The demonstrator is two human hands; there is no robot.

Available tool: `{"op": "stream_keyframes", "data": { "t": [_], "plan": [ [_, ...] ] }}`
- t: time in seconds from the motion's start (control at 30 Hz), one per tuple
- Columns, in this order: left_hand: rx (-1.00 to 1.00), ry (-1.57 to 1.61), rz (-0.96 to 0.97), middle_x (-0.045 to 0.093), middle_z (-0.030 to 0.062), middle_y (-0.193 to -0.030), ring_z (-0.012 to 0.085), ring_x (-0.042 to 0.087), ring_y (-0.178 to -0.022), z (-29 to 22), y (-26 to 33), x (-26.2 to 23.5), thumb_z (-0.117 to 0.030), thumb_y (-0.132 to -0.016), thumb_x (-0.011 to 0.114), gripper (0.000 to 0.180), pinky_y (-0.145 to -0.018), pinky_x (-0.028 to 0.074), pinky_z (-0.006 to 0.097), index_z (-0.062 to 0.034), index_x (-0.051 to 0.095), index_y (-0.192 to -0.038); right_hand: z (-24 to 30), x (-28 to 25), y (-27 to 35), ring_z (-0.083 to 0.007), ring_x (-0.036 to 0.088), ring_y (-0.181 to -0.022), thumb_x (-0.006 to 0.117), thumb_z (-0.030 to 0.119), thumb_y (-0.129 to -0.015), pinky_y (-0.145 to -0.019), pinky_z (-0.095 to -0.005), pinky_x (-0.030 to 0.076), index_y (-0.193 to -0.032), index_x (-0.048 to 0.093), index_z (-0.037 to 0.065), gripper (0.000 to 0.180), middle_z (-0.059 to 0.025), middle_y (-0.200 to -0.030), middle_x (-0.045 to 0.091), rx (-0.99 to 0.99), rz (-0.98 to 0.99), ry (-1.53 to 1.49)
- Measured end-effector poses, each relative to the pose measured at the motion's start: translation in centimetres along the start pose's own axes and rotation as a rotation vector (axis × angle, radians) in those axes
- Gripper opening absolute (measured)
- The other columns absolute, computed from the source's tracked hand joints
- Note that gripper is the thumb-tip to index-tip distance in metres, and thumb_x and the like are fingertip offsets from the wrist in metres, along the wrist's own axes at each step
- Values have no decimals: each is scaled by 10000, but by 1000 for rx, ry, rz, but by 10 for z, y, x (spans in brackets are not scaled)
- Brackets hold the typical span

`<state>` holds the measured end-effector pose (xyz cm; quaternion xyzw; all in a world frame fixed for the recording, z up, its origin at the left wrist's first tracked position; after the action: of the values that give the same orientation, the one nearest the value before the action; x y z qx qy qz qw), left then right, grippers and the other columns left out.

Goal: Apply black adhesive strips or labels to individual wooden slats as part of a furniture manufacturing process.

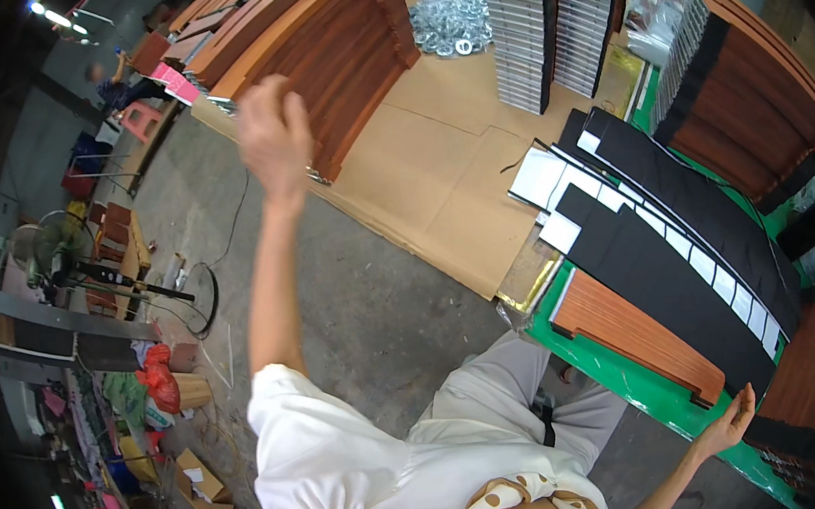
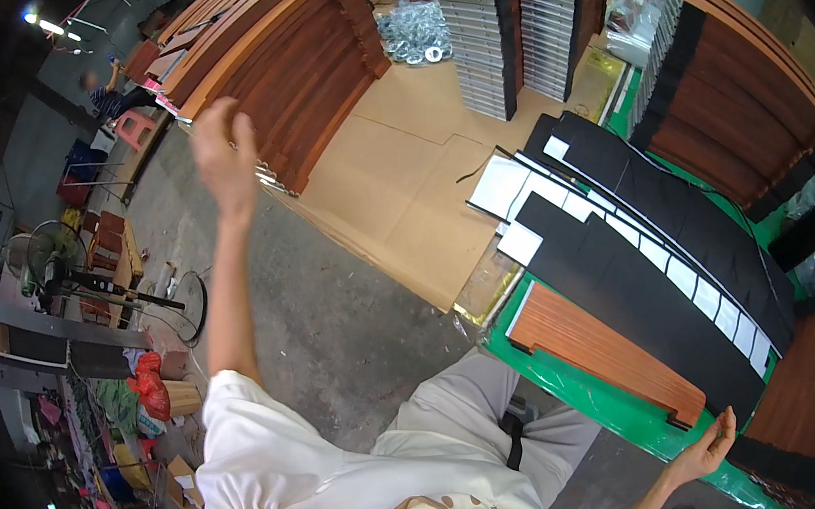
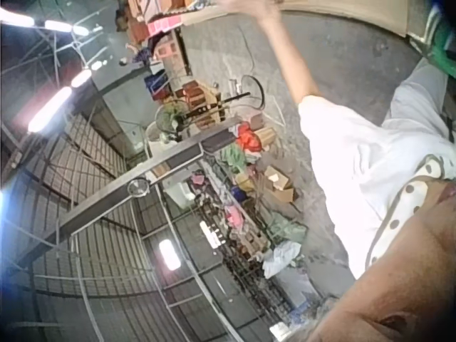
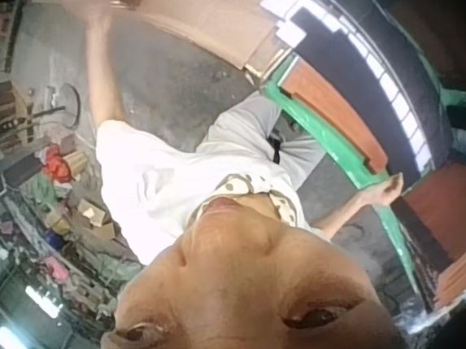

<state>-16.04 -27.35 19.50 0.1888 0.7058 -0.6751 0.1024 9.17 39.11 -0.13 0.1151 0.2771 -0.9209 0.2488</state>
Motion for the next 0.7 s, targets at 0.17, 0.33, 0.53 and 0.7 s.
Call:
{"op": "stream_keyframes", "data": {
  "t": [0.17,0.33,0.53,0.7],
  "plan": [
    [-384,-334,223,573,237,-1136,395,508,-1119,133,-40,21,-497,-733,701,687,-955,408,420,-32,557,-1219,9,29,0,-180,570,-1056,422,-49,-939,-971,-296,448,-1141,570,-56,250,-104,-1159,592,-42,48,-46],
    [-456,-81,416,577,273,-1162,366,527,-1143,148,-47,20,-542,-660,734,818,-978,401,399,25,551,-1221,16,40,4,-175,582,-1017,432,-74,-918,-951,-302,442,-1072,606,-49,234,-94,-1080,628,-74,111,6],
    [-562,19,418,645,205,-1079,281,599,-1046,133,-71,-4,-610,-683,666,760,-875,437,351,-14,620,-1152,33,36,12,-166,587,-942,443,-88,-903,-904,-289,440,-965,616,-37,190,-79,-1004,632,-107,129,-44],
    [-1074,674,251,579,95,-1019,196,545,-868,162,-38,11,-530,-722,705,595,-817,459,379,-103,632,-1131,54,40,25,-167,585,-922,487,-101,-867,-842,-284,466,-945,635,-27,183,-77,-1013,624,-109,165,-128]
  ]
}}
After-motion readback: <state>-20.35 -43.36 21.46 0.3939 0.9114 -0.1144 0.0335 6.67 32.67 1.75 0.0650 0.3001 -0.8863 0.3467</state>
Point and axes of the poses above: each hand's wrist, its own y-axis away from the middle knuckle, its own x-axis out of the palm, z = x × y, the point moved 8 cm from there along -y, towards the middle knuckle
